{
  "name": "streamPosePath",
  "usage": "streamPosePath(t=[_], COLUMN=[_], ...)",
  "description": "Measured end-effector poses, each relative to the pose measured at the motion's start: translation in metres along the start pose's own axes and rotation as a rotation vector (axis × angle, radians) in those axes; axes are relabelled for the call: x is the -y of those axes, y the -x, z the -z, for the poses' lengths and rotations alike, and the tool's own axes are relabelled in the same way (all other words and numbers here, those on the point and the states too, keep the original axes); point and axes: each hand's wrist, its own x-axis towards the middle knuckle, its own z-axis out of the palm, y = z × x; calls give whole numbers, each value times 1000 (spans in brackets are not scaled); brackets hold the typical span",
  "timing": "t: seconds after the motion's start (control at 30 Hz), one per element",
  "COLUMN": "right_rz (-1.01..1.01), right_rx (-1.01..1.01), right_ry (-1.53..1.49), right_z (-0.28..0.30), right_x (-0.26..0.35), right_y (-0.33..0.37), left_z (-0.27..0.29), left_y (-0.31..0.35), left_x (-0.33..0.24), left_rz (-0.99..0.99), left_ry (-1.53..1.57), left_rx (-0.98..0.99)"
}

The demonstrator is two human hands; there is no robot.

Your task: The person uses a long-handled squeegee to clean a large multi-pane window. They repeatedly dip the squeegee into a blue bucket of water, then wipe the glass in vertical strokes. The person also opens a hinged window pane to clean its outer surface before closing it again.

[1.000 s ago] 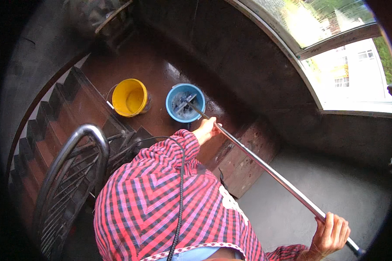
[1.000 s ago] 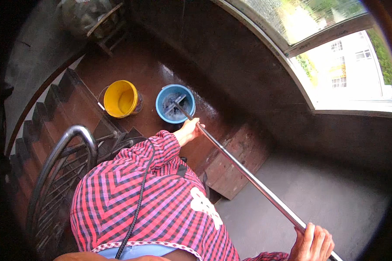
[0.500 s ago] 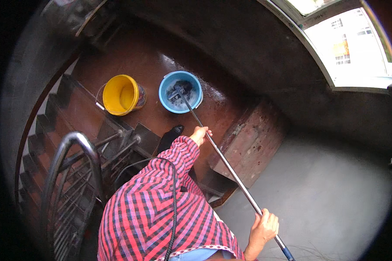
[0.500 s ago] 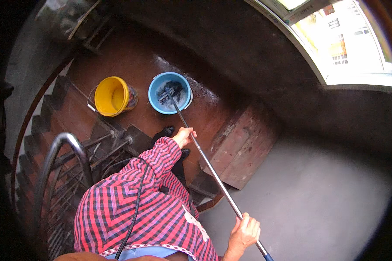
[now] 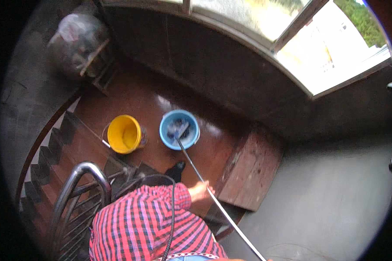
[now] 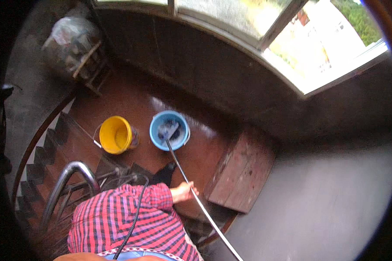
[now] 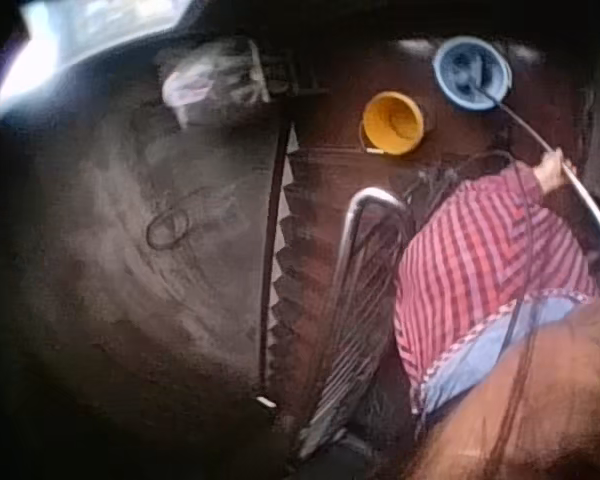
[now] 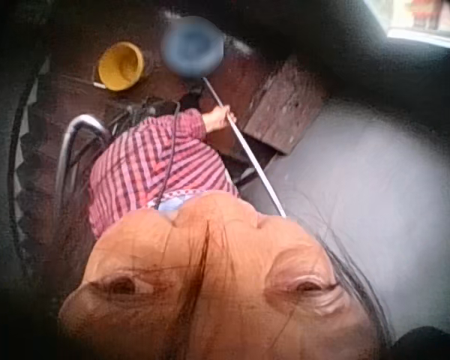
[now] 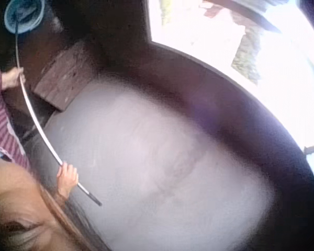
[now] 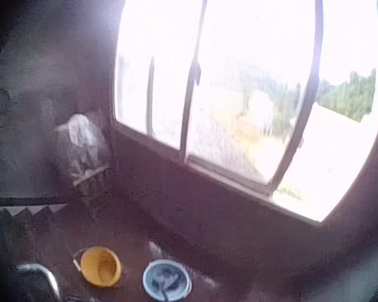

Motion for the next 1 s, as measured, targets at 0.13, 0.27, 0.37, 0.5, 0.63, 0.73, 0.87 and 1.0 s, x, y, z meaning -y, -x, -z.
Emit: streamPosePath(t=[0.13,0.27,0.37,0.5,0.63,0.73,0.87,1.0], right_rz=[-85,-54,-75,-156,-269,-416,-469,-440], right_rx=[-58,-80,-80,-102,-22,294,171,-59], right_ry=[-36,-80,-111,-169,-317,-595,-878,-1179], right_z=[-26,-51,-57,-64,-104,-156,-213,-246], right_x=[-11,-7,-3,-13,-15,17,67,113], right_y=[41,69,84,113,154,177,163,107], left_z=[0,10,16,0,-20,-23,-35,-85], left_y=[-8,-3,0,9,62,126,193,216], left_x=[13,31,45,56,69,90,110,120], left_rz=[-112,-128,-14,-218,-414,-592,-699,-669], left_ry=[-165,-208,-239,-231,-356,-495,-696,-860], left_rx=[43,43,-78,13,236,475,667,975])
